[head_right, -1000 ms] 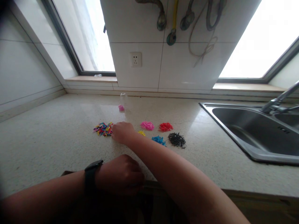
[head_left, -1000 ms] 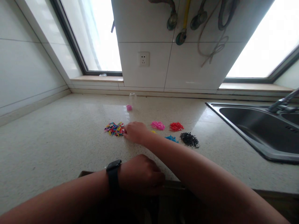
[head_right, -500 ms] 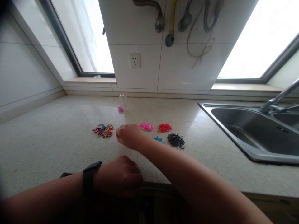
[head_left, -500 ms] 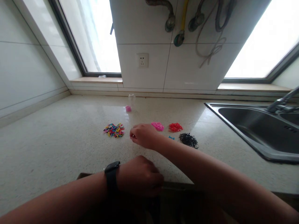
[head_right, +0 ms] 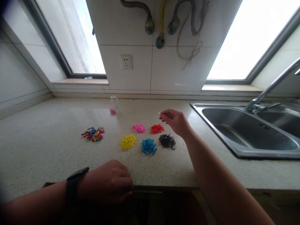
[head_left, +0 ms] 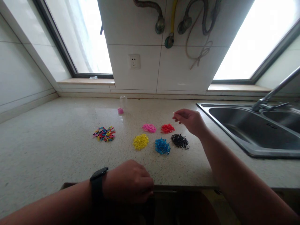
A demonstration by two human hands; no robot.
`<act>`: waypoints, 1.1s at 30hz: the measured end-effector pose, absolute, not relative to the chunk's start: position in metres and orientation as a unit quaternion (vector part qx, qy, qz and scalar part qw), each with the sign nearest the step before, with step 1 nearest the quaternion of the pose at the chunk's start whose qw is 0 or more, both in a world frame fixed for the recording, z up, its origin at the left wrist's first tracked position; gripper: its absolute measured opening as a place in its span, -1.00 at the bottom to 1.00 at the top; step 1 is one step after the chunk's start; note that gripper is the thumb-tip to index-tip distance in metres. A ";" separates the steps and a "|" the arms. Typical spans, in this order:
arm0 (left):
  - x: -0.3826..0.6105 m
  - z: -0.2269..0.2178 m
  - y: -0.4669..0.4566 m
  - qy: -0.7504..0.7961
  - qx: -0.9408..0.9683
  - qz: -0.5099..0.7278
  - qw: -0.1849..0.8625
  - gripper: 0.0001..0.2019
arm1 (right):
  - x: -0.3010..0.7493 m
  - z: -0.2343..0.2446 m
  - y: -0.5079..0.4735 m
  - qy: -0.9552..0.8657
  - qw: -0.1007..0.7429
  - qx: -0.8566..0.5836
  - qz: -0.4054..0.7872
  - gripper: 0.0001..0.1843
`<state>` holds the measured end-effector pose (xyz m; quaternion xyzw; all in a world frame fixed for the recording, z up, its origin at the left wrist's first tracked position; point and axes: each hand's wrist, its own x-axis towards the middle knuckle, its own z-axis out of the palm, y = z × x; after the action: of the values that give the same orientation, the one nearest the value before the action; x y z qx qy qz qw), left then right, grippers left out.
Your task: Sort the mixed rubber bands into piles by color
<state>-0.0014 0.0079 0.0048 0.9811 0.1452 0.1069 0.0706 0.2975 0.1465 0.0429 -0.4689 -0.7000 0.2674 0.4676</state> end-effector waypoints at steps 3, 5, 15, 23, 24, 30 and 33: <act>-0.002 0.005 0.007 0.142 0.981 0.108 0.077 -0.88 | 0.317 0.025 0.154 -0.690 0.461 -0.477 0.290 -0.65; -0.002 0.005 0.007 0.143 0.981 0.109 0.078 -0.88 | 0.321 0.020 0.154 -0.702 0.442 -0.473 0.297 -0.65; -0.004 0.003 0.006 0.146 0.981 0.102 0.082 -0.91 | 0.322 0.017 0.154 -0.709 0.432 -0.466 0.305 -0.66; -0.003 0.004 0.006 0.148 0.981 0.098 0.080 -0.90 | 0.320 0.019 0.150 -0.713 0.426 -0.466 0.305 -0.65; -0.003 0.004 0.006 0.149 0.981 0.097 0.078 -0.90 | 0.320 0.019 0.150 -0.714 0.428 -0.465 0.303 -0.66; -0.003 0.001 0.007 0.150 0.982 0.096 0.068 -0.88 | 0.321 0.019 0.150 -0.721 0.430 -0.457 0.294 -0.68; -0.003 0.000 0.007 0.149 0.981 0.099 0.073 -0.88 | 0.321 0.020 0.149 -0.723 0.429 -0.455 0.293 -0.70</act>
<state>-0.0035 0.0066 0.0000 0.9813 0.1485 0.0989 0.0727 0.3213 0.1493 0.0197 -0.4549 -0.7234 0.2930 0.4288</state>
